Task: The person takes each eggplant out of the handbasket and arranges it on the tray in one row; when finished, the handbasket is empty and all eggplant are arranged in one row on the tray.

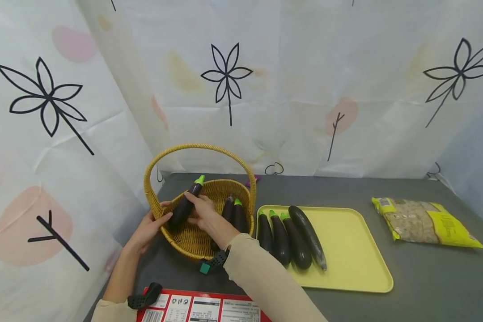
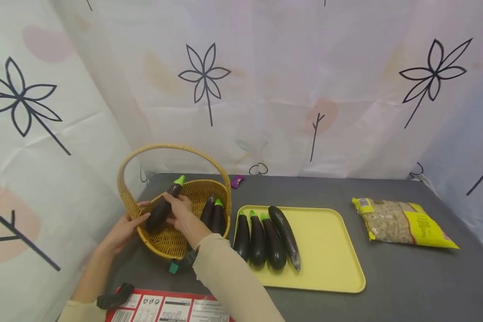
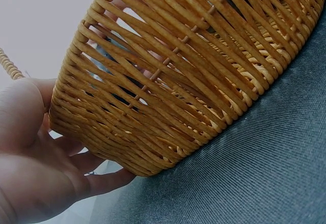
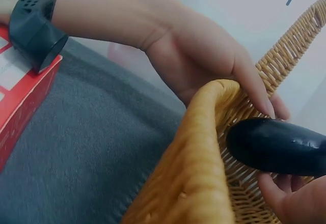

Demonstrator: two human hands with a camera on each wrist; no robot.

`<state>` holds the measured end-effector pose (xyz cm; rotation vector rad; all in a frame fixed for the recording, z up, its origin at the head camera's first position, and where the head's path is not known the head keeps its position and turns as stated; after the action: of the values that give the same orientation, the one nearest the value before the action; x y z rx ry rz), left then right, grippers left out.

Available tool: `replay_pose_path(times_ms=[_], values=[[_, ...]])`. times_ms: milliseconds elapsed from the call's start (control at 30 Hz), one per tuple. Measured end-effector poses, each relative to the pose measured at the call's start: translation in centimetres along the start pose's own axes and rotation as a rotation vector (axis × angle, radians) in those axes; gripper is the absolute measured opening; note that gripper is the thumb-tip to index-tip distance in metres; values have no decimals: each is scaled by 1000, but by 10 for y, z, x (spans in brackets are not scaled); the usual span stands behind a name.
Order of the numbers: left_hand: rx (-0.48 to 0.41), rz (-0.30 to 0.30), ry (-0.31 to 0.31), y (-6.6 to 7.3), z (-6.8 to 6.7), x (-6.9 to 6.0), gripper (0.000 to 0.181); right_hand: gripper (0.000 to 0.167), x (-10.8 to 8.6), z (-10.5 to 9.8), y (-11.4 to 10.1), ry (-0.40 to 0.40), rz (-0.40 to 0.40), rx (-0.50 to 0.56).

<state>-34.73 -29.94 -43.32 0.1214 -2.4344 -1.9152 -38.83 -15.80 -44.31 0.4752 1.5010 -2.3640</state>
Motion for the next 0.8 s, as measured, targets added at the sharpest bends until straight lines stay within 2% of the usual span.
replay_pose_path(times_ms=[167, 400, 633, 800], values=[[1, 3, -9, -1, -1, -1, 59, 51, -3, -5, -13, -38, -53, -41], [-13, 13, -8, -2, 0, 0, 58, 54, -9, -19, -29, -86, -60, -26], [-40, 19, -11, -2, 0, 0, 57, 58, -19, -29, -48, -170, -113, -95], [-40, 12, -14, -2, 0, 0, 57, 60, -29, -36, -54, -220, -116, -143]])
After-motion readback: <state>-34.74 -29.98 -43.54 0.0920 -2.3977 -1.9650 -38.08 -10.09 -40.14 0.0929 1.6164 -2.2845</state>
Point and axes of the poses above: each hand's wrist, its own x-axis towards the middle knuckle, its own z-axis out of the palm, y = z × x, the point moved 10 cm from there along x, towards the middle knuckle, and after that the axes turned 9 degrees about y, right-handed, at the moved point
